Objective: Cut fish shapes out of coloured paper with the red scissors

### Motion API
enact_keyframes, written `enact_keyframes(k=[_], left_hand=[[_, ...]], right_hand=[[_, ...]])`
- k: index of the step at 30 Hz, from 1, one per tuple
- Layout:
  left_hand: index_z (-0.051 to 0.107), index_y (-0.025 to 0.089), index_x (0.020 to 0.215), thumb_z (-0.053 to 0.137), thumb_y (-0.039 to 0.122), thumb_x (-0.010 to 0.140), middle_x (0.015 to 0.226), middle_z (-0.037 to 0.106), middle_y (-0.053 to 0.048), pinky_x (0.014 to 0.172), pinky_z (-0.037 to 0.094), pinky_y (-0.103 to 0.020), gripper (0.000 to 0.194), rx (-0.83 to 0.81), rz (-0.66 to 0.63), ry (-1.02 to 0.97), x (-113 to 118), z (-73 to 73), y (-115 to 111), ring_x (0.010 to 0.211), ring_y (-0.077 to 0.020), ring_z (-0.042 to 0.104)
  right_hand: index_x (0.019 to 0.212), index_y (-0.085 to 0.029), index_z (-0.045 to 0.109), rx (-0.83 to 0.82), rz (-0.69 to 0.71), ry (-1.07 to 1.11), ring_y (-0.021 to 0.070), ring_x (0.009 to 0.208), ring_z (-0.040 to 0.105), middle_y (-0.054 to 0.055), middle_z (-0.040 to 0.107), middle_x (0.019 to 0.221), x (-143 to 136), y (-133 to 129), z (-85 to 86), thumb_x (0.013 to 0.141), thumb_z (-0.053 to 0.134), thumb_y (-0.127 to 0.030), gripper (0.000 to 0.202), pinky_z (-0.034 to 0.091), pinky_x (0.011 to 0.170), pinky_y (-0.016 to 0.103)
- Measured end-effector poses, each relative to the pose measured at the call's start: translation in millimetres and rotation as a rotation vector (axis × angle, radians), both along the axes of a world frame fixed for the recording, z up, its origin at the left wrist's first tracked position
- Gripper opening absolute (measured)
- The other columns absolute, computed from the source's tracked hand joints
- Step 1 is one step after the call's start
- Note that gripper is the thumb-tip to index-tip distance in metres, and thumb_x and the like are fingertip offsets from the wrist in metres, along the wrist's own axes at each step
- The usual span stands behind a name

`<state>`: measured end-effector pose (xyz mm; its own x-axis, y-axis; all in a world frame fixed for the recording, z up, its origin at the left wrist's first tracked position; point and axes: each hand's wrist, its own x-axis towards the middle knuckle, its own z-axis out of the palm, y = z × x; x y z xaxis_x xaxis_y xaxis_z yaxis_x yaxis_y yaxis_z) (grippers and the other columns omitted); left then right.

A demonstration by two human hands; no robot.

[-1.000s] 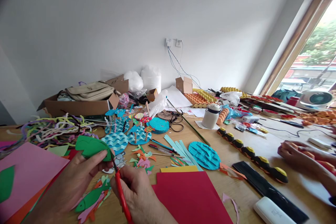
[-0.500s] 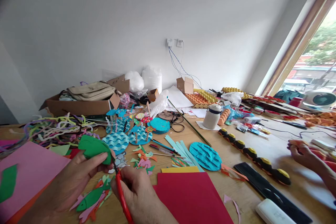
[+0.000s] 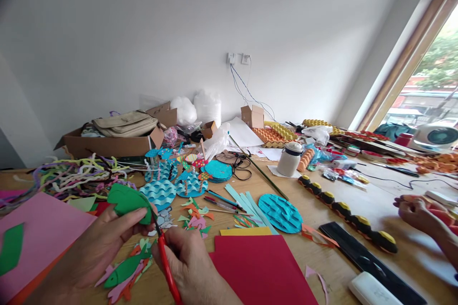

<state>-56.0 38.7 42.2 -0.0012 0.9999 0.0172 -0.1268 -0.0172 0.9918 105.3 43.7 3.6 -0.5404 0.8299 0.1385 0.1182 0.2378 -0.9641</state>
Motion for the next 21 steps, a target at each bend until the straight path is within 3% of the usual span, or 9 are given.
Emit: enact_keyframes(k=[12, 21], left_hand=[[0.062, 0.019, 0.068, 0.059, 0.033, 0.073, 0.065, 0.061, 0.0, 0.066, 0.046, -0.031, 0.015, -0.008, 0.039, 0.03, -1.0, -3.7, 1.2, 0.066, -0.0181, 0.056], [0.062, 0.019, 0.068, 0.058, 0.033, 0.073, 0.069, 0.062, 0.0, 0.069, 0.046, -0.032, 0.015, -0.02, -0.004, 0.029, -3.1, -2.1, -0.1, 0.069, -0.0188, 0.056]], right_hand=[[0.06, -0.017, 0.039, -0.005, -0.008, -0.017, 0.0065, 0.05, 0.028, -0.006, 0.03, 0.055, -0.7, -1.3, 2.8, 0.083, 0.044, -0.02, 0.024, 0.02, 0.044, 0.019], [0.059, -0.017, 0.036, 0.053, -0.021, -0.074, 0.0068, 0.052, 0.027, -0.006, 0.028, 0.056, 0.0, -0.3, 4.6, 0.085, 0.045, -0.022, 0.028, 0.019, 0.045, 0.02]])
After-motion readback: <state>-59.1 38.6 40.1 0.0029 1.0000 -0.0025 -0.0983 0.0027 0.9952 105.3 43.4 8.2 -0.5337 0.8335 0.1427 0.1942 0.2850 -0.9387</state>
